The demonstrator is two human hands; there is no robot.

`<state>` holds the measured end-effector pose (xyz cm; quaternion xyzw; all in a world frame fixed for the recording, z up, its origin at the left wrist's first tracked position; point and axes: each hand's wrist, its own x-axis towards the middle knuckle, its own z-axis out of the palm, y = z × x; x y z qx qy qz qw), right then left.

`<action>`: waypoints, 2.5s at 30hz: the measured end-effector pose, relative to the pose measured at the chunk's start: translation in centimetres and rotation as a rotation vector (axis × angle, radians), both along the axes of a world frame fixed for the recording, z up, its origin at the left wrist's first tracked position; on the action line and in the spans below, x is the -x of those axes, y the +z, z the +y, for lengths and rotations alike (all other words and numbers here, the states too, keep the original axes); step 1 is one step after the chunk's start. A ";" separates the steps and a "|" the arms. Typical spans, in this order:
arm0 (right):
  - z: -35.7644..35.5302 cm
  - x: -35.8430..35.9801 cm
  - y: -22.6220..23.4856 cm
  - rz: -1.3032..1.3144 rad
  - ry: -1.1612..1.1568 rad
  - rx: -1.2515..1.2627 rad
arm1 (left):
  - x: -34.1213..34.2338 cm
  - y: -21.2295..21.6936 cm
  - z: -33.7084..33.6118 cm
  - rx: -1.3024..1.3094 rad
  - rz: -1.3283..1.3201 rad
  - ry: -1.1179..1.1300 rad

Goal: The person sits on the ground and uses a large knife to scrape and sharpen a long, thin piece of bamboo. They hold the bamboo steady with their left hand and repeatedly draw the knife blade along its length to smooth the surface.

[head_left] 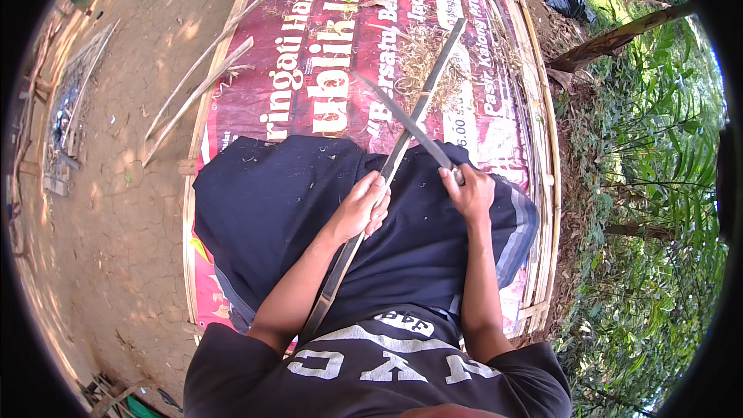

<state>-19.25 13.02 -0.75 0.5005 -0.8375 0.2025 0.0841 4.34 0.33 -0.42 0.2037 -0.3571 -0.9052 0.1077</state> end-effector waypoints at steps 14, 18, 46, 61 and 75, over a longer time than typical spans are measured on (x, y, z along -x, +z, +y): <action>-1.3 0.6 0.0 -0.271 -0.001 0.075 | 0.0 2.0 1.4 0.086 -0.055 0.075; -0.1 -1.8 -0.2 -0.133 0.237 0.199 | 0.0 2.8 2.0 0.041 -0.078 0.130; 2.9 -3.7 0.9 -0.265 0.386 0.481 | 0.7 5.9 5.9 0.207 -0.021 0.118; 3.6 -4.5 2.1 -0.311 0.374 0.273 | 0.7 4.3 4.9 0.201 -0.005 0.103; -2.9 1.3 6.7 0.013 0.423 0.037 | 3.3 3.2 0.2 0.163 -0.022 0.173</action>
